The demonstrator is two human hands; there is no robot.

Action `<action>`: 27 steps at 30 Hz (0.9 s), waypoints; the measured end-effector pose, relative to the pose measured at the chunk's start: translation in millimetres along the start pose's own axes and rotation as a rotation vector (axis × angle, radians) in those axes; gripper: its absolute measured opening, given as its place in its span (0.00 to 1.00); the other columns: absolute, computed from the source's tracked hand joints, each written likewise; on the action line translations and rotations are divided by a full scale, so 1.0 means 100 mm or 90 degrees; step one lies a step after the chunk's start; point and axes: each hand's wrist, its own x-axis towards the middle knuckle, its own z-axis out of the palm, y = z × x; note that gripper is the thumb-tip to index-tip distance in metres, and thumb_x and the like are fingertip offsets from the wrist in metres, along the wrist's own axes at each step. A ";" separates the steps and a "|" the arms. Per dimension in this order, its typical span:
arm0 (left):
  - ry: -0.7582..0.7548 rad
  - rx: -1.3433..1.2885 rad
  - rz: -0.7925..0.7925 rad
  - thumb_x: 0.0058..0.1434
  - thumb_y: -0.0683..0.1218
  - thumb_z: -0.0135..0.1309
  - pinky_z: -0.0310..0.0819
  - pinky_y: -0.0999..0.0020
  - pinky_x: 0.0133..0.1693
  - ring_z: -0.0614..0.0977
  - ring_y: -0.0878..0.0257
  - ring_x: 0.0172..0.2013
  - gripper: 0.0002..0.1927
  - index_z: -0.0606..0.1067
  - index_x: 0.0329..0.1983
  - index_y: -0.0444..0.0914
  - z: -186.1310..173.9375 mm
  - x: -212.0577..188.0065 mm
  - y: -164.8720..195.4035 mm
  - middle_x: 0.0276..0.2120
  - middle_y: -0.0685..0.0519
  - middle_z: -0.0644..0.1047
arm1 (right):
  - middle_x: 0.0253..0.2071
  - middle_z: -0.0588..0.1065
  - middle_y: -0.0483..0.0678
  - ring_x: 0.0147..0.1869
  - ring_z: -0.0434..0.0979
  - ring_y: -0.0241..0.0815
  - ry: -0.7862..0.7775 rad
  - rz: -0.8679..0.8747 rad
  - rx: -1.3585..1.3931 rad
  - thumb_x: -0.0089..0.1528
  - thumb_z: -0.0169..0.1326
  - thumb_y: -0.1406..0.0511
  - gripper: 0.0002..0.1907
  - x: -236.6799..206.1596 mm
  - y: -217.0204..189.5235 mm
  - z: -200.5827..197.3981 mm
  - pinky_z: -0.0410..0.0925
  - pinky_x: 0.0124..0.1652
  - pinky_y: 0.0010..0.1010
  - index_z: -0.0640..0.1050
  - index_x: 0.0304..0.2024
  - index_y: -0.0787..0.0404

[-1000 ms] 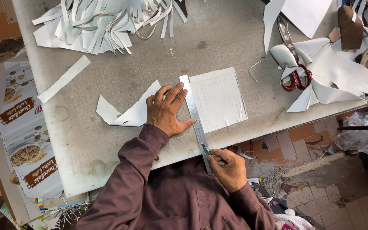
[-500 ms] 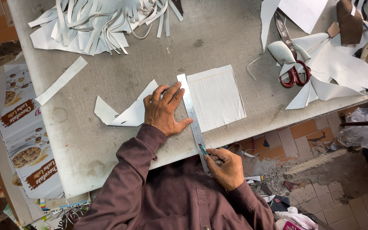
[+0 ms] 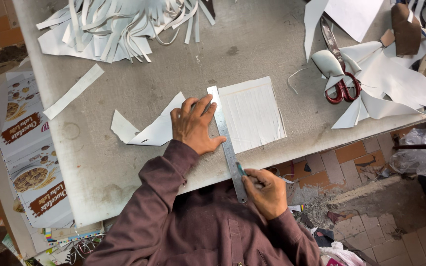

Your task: The person measures and marks a white sheet using a metal ruler and a blue pen, then cuts the sheet with red-handled scissors. They repeat the process on another piece, aligning the ruler and making straight cuts. The workspace is cluttered with cut strips and scraps.

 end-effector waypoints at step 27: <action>-0.061 -0.026 -0.062 0.43 0.65 0.71 0.63 0.47 0.51 0.59 0.56 0.66 0.45 0.72 0.64 0.47 -0.10 0.03 0.02 0.69 0.64 0.63 | 0.28 0.76 0.47 0.28 0.75 0.34 0.107 -0.223 -0.044 0.60 0.62 0.71 0.15 1.70 -0.36 0.43 0.70 0.30 0.24 0.83 0.49 0.67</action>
